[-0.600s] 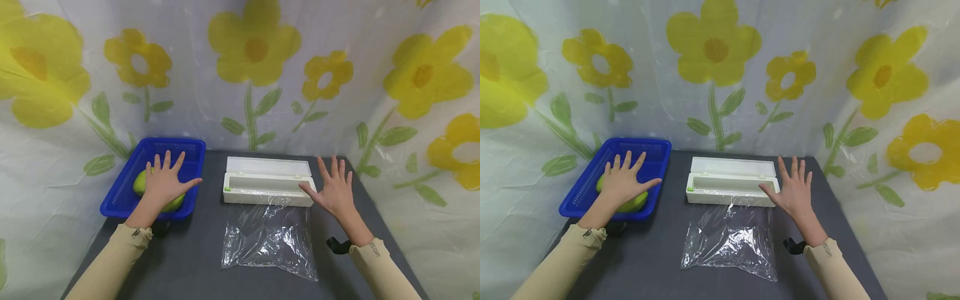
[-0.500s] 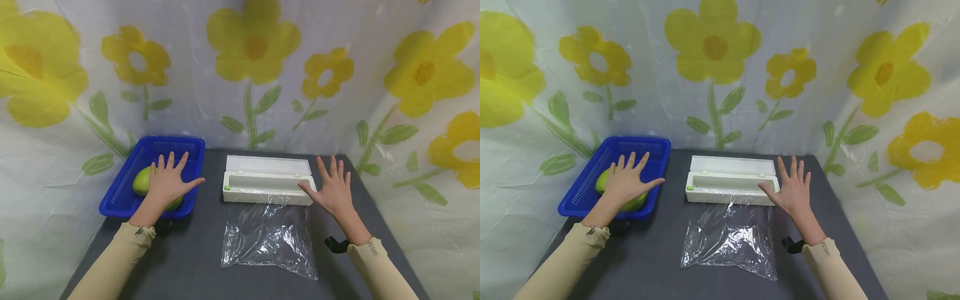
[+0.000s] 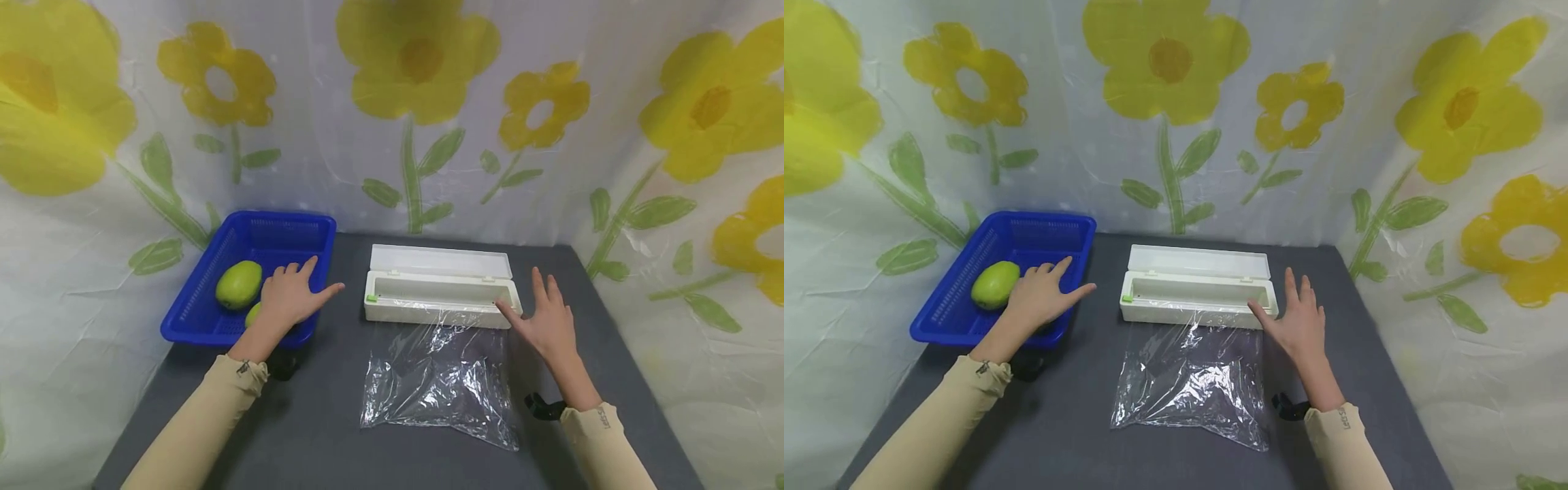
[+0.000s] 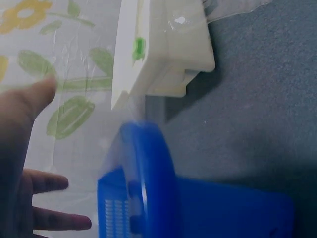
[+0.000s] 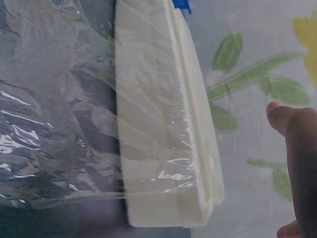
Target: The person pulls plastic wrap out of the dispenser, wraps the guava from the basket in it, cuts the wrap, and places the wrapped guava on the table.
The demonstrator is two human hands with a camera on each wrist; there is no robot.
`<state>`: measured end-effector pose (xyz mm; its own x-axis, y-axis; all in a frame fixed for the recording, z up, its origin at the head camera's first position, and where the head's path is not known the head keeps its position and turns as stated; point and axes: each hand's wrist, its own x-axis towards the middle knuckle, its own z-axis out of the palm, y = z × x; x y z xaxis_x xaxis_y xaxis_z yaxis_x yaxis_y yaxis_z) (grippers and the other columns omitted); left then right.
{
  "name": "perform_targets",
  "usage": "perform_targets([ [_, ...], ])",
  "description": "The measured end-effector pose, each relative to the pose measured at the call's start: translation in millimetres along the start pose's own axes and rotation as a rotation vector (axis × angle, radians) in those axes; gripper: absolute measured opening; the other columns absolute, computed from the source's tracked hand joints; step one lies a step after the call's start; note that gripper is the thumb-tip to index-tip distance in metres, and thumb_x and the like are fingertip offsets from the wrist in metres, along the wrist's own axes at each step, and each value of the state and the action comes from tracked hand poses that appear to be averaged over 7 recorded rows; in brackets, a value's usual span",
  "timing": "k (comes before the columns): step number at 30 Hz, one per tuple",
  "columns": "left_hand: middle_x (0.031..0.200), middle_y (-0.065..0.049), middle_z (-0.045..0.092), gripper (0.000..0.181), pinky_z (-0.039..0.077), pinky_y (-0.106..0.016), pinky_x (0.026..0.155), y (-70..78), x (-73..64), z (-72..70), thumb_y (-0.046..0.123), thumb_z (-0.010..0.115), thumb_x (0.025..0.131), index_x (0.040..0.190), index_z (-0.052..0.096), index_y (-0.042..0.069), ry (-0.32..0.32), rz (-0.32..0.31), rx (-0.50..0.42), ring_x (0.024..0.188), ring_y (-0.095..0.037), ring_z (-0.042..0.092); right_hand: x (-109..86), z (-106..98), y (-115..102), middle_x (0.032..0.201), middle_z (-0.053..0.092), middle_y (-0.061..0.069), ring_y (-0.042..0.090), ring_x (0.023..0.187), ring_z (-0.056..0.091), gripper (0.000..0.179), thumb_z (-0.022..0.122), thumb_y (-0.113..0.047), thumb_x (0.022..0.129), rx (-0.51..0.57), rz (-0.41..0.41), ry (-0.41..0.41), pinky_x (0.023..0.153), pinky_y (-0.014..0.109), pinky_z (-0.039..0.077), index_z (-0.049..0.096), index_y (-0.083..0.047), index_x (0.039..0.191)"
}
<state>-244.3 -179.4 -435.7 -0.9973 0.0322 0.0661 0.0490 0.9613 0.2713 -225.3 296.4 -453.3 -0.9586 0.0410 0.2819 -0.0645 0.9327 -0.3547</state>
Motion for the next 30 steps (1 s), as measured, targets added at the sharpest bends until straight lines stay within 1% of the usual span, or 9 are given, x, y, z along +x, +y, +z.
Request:
perform_targets([
  [2, 0.143, -0.031, 0.044, 0.096, 0.036, -0.066, 0.102, -5.1, 1.4, -0.9, 0.078, 0.035, 0.09, 0.153, 0.035, 0.006, -0.003, -0.021, -0.03, 0.128, -0.054, 0.04, -6.1, 1.7, 3.7, 0.157, 0.02, 0.032, 0.057, 0.135, 0.032, 0.103, 0.06, -0.067, 0.086, 0.012, 0.019, 0.006, 0.098, 0.076, 0.029, 0.011, -0.014, 0.16],
  [5, 0.142, -0.035, 0.042, 0.081, 0.036, -0.067, 0.102, -14.9, 4.0, -2.0, 0.061, 0.043, 0.098, 0.149, 0.038, -0.001, -0.015, -0.063, -0.065, 0.129, -0.056, 0.037, -14.8, 4.5, 9.8, 0.156, 0.022, 0.032, 0.059, 0.131, 0.036, 0.102, 0.06, -0.064, 0.087, 0.052, 0.051, 0.005, 0.093, 0.075, 0.035, 0.01, -0.013, 0.16],
  [7, 0.142, -0.037, 0.039, 0.077, 0.036, -0.066, 0.101, -21.2, 5.1, -2.3, 0.052, 0.05, 0.098, 0.148, 0.037, -0.004, -0.035, -0.089, -0.069, 0.129, -0.057, 0.036, -20.3, 6.7, 13.0, 0.156, 0.025, 0.032, 0.058, 0.131, 0.036, 0.102, 0.06, -0.064, 0.088, 0.086, 0.078, 0.005, 0.093, 0.074, 0.037, 0.009, -0.013, 0.16],
  [9, 0.142, -0.039, 0.039, 0.078, 0.038, -0.066, 0.1, -26.9, 5.3, -1.7, 0.048, 0.055, 0.096, 0.147, 0.036, -0.007, -0.057, -0.108, -0.062, 0.129, -0.057, 0.036, -26.5, 10.2, 15.5, 0.155, 0.027, 0.031, 0.056, 0.134, 0.035, 0.101, 0.058, -0.064, 0.089, 0.109, 0.113, 0.0, 0.096, 0.074, 0.034, 0.008, -0.013, 0.16],
  [13, 0.142, -0.04, 0.038, 0.087, 0.038, -0.065, 0.1, -37.3, 3.8, 2.3, 0.051, 0.06, 0.091, 0.146, 0.033, -0.011, -0.122, -0.133, -0.055, 0.127, -0.057, 0.039, -41.8, 18.7, 17.5, 0.153, 0.03, 0.032, 0.054, 0.135, 0.035, 0.101, 0.059, -0.063, 0.089, 0.141, 0.18, -0.016, 0.1, 0.073, 0.032, 0.009, -0.011, 0.16],
  [16, 0.141, -0.041, 0.039, 0.094, 0.041, -0.064, 0.098, -44.8, 3.1, 7.1, 0.055, 0.062, 0.089, 0.146, 0.031, -0.013, -0.17, -0.142, -0.055, 0.125, -0.056, 0.042, -52.6, 25.3, 18.1, 0.152, 0.031, 0.032, 0.053, 0.135, 0.035, 0.1, 0.061, -0.06, 0.089, 0.176, 0.208, -0.023, 0.101, 0.071, 0.033, 0.011, -0.009, 0.159],
  [21, 0.137, -0.04, 0.045, 0.094, 0.045, -0.061, 0.094, -55.1, 3.6, 13.8, 0.056, 0.061, 0.089, 0.143, 0.035, -0.016, -0.223, -0.127, -0.059, 0.12, -0.054, 0.049, -63.7, 38.9, 21.8, 0.144, 0.043, 0.031, 0.049, 0.127, 0.046, 0.095, 0.063, -0.056, 0.09, 0.249, 0.234, 0.01, 0.098, 0.066, 0.039, 0.018, -0.009, 0.159],
  [27, 0.136, -0.037, 0.049, 0.095, 0.045, -0.061, 0.094, -62.0, 1.2, 13.6, 0.063, 0.058, 0.088, 0.139, 0.042, -0.016, -0.272, -0.111, -0.059, 0.119, -0.054, 0.051, -70.8, 55.0, 26.3, 0.135, 0.052, 0.027, 0.045, 0.117, 0.055, 0.082, 0.066, -0.045, 0.093, 0.36, 0.202, 0.069, 0.091, 0.062, 0.046, 0.028, -0.01, 0.156],
  [30, 0.137, -0.038, 0.047, 0.101, 0.043, -0.062, 0.097, -64.7, -2.5, 9.4, 0.065, 0.061, 0.085, 0.139, 0.041, -0.017, -0.323, -0.07, -0.071, 0.121, -0.054, 0.049, -74.8, 61.1, 27.9, 0.131, 0.056, 0.026, 0.045, 0.116, 0.058, 0.077, 0.067, -0.04, 0.093, 0.408, 0.182, 0.085, 0.09, 0.06, 0.049, 0.032, -0.012, 0.155],
])
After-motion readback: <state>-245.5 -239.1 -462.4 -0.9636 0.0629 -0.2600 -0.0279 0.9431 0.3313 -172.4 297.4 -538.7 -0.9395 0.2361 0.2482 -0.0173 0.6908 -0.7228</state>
